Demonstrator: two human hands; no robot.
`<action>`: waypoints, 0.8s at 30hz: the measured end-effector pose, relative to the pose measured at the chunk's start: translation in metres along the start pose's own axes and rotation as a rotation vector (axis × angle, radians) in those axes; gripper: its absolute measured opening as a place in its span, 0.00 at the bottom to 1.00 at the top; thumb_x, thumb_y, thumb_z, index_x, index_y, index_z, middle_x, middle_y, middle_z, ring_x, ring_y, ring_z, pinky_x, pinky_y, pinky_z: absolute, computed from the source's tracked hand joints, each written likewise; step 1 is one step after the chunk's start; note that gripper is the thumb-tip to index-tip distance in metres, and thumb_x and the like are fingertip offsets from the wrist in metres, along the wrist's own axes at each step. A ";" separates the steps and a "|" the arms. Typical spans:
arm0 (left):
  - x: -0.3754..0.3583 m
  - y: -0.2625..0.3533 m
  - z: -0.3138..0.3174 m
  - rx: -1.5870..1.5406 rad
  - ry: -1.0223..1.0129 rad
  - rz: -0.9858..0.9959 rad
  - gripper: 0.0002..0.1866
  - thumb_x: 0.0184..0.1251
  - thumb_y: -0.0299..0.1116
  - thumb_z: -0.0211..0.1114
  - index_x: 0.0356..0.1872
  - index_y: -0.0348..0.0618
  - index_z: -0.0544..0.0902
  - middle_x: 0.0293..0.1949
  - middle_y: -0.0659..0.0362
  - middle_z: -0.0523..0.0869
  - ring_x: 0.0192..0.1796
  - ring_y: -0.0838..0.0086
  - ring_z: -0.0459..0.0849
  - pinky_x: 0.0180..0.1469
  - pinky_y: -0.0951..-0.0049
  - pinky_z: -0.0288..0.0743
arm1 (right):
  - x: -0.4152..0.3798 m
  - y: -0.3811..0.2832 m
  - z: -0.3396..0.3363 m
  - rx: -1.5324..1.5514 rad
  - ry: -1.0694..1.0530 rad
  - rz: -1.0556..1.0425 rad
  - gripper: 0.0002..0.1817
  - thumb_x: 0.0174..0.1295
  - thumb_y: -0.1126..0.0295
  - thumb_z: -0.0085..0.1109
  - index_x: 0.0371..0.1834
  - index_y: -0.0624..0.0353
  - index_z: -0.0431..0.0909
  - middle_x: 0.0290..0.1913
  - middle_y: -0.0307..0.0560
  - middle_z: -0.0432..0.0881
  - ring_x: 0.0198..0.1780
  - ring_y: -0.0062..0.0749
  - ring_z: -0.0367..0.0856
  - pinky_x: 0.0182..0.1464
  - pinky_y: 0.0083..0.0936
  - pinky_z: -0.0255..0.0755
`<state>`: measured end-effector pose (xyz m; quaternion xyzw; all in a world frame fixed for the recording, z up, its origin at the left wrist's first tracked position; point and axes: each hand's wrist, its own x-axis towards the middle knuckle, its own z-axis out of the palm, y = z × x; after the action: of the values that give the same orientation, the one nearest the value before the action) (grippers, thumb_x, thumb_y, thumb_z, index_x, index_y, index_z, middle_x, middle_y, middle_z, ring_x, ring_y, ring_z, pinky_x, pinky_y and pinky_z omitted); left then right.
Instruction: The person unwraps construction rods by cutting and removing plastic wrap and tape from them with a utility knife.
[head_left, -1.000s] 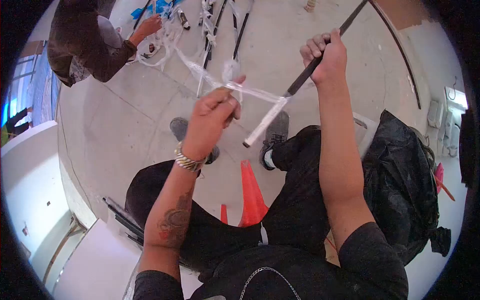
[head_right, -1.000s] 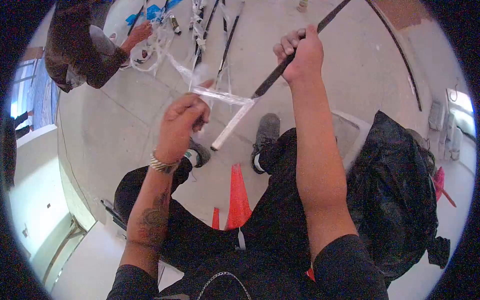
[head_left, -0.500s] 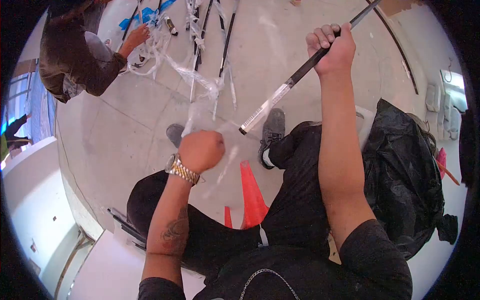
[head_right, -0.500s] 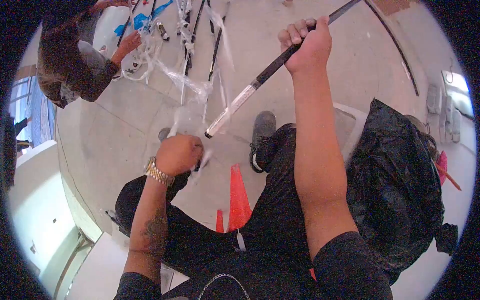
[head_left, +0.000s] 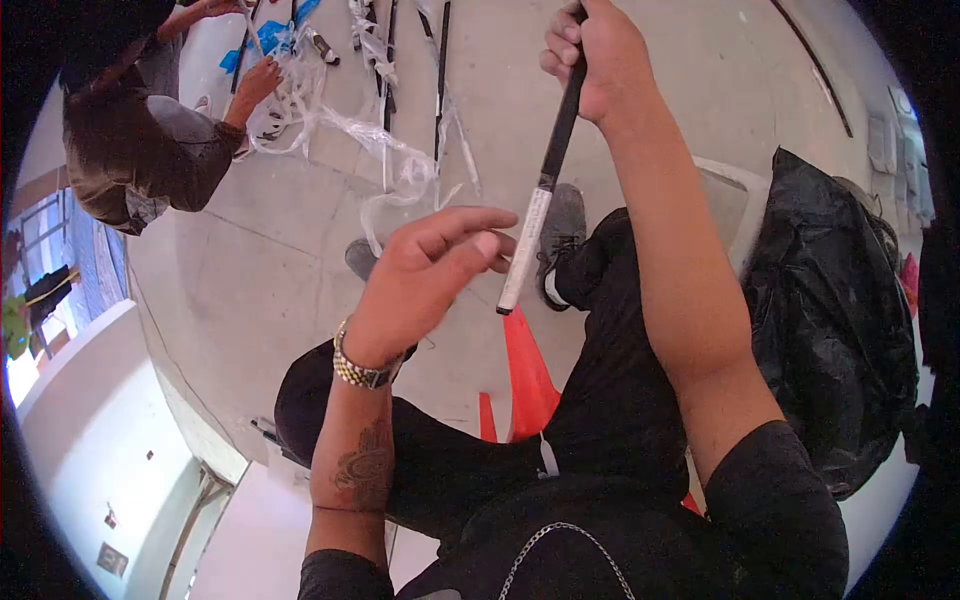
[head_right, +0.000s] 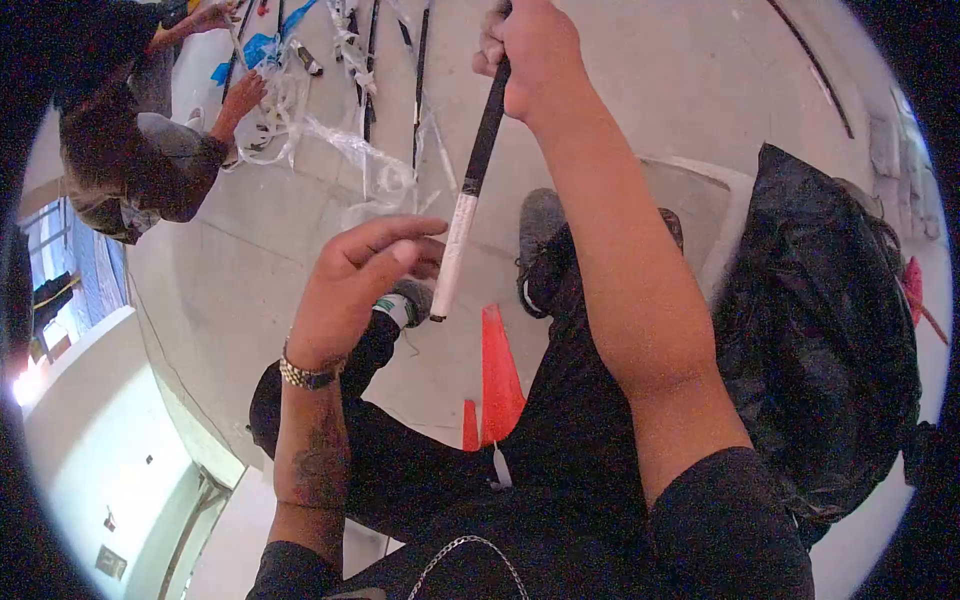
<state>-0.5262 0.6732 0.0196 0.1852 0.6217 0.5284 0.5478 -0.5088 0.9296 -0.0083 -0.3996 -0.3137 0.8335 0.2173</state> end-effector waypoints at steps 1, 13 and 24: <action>-0.002 0.001 0.004 0.046 -0.013 0.014 0.16 0.71 0.33 0.59 0.54 0.33 0.80 0.45 0.55 0.87 0.44 0.76 0.84 0.45 0.74 0.78 | 0.000 0.002 0.001 -0.007 -0.005 0.011 0.19 0.76 0.55 0.40 0.26 0.49 0.64 0.14 0.32 0.61 0.12 0.21 0.58 0.17 0.22 0.57; -0.008 0.008 0.015 0.020 -0.006 -0.080 0.19 0.64 0.25 0.67 0.55 0.36 0.76 0.36 0.63 0.85 0.31 0.87 0.77 0.32 0.85 0.71 | -0.001 0.010 0.003 -0.015 -0.044 0.014 0.18 0.76 0.55 0.42 0.27 0.48 0.64 0.14 0.31 0.61 0.11 0.20 0.59 0.16 0.22 0.57; -0.014 -0.014 0.024 0.556 0.168 0.228 0.18 0.70 0.44 0.59 0.52 0.42 0.77 0.32 0.46 0.84 0.33 0.49 0.84 0.37 0.55 0.77 | -0.013 0.023 0.008 -0.038 0.048 -0.077 0.24 0.74 0.48 0.45 0.20 0.45 0.60 0.10 0.33 0.58 0.11 0.25 0.58 0.14 0.26 0.52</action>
<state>-0.4963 0.6677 0.0182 0.3519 0.7607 0.4096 0.3602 -0.5103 0.9026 -0.0142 -0.4112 -0.3392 0.8085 0.2494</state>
